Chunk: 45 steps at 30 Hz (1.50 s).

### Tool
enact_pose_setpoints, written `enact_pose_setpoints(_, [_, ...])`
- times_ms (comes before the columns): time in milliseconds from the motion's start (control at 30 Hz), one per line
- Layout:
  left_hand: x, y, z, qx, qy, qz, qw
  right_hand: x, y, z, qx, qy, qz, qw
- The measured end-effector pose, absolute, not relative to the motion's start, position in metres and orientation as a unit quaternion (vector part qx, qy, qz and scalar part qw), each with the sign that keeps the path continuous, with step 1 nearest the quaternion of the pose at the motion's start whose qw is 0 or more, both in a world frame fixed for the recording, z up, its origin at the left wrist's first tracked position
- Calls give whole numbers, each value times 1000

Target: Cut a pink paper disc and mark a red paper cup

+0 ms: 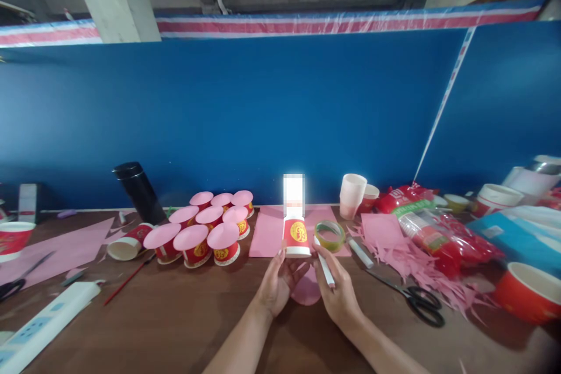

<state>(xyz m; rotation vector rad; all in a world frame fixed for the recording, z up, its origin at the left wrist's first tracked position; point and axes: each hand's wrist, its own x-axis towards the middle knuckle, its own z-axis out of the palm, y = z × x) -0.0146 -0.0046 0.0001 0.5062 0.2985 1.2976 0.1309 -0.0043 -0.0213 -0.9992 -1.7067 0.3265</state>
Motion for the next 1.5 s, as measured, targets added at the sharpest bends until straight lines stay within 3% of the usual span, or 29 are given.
enact_pose_setpoints(1500, [-14, -7, 1, 236, 161, 595, 751, 129, -7, -16, -417, -717, 131, 543])
